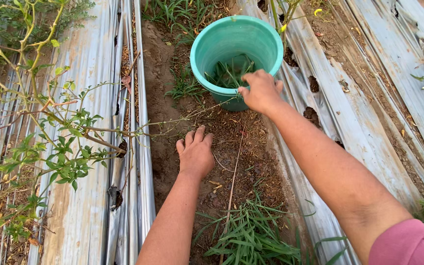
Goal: The person pulls weeds by hand from between rows of plants in a greenhouse and places them into a green bucket. The person moves along the row, repeatedly uprooting weeds and depositing them into the bucket.
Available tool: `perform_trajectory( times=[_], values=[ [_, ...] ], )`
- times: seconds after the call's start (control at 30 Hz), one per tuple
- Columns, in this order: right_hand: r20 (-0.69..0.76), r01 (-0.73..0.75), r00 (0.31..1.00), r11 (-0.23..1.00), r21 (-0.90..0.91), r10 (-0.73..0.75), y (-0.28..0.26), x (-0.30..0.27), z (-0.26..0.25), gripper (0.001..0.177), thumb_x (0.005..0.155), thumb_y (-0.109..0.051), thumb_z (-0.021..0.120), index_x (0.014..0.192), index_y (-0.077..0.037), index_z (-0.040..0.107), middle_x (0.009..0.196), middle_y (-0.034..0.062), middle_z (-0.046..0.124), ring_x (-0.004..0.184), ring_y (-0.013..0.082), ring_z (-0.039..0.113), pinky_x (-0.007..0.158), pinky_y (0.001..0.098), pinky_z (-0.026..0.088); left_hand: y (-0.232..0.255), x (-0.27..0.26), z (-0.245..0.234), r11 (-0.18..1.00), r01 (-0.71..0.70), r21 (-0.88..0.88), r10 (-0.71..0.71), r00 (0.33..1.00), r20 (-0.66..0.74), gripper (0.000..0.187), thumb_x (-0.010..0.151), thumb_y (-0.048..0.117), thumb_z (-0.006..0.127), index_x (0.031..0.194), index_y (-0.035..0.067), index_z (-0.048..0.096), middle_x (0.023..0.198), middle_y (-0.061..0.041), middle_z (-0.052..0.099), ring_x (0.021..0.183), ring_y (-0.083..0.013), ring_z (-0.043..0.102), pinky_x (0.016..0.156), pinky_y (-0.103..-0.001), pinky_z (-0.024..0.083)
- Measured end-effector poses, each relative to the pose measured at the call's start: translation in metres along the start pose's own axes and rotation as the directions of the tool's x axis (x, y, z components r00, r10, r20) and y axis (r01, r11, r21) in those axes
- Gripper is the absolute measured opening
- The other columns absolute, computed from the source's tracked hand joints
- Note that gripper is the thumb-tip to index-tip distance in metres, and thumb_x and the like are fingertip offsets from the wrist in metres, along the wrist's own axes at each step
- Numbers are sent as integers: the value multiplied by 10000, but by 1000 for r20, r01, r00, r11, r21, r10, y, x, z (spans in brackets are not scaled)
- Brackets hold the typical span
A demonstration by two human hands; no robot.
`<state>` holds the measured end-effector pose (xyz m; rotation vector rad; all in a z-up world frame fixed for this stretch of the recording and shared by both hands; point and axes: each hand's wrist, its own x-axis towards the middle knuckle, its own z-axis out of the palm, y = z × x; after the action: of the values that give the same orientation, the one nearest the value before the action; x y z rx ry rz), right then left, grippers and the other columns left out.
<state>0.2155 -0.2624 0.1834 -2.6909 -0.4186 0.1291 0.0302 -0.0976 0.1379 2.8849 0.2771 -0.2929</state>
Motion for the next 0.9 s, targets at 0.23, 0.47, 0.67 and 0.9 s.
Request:
perform_trajectory(
  times=[0.23, 0.47, 0.67, 0.9],
  values=[
    [4, 258, 964, 929, -265, -267, 12, -18, 23, 490, 779, -309, 851, 1229, -205, 687, 1216, -6, 613, 1269, 261, 457, 1000, 561, 323, 7, 1, -26, 999, 44, 23, -45, 995, 86, 596, 852, 2, 567, 1412, 204, 572, 1639, -34, 324, 1476, -262, 304, 1156, -515, 244],
    [-58, 286, 954, 953, -98, -293, 11, -34, 33, 475, 743, -229, 842, 1195, -197, 699, 1140, -31, 628, 1204, 257, 497, 949, 542, 341, 20, 19, -68, 994, 80, 80, -94, 977, 193, 573, 850, 32, 634, 1397, 197, 583, 1599, -25, 375, 1469, -264, 336, 1164, -541, 263],
    [-98, 336, 936, 941, -50, -339, 13, -66, 28, 514, 720, -206, 846, 1208, -171, 688, 1158, 3, 639, 1232, 275, 498, 957, 540, 349, 36, 31, -80, 994, 97, 53, -107, 965, 239, 495, 892, 100, 640, 1376, 183, 580, 1528, -28, 459, 1449, -274, 404, 1162, -549, 311],
    [-141, 264, 951, 960, -88, -275, 8, -86, 26, 568, 755, -232, 828, 1294, -185, 656, 1377, 54, 574, 1423, 280, 412, 1050, 580, 337, 41, 33, -62, 996, 48, 72, -63, 969, 238, 526, 987, 134, 514, 1502, 182, 423, 1601, -37, 378, 1421, -331, 435, 1122, -611, 358]
  ],
)
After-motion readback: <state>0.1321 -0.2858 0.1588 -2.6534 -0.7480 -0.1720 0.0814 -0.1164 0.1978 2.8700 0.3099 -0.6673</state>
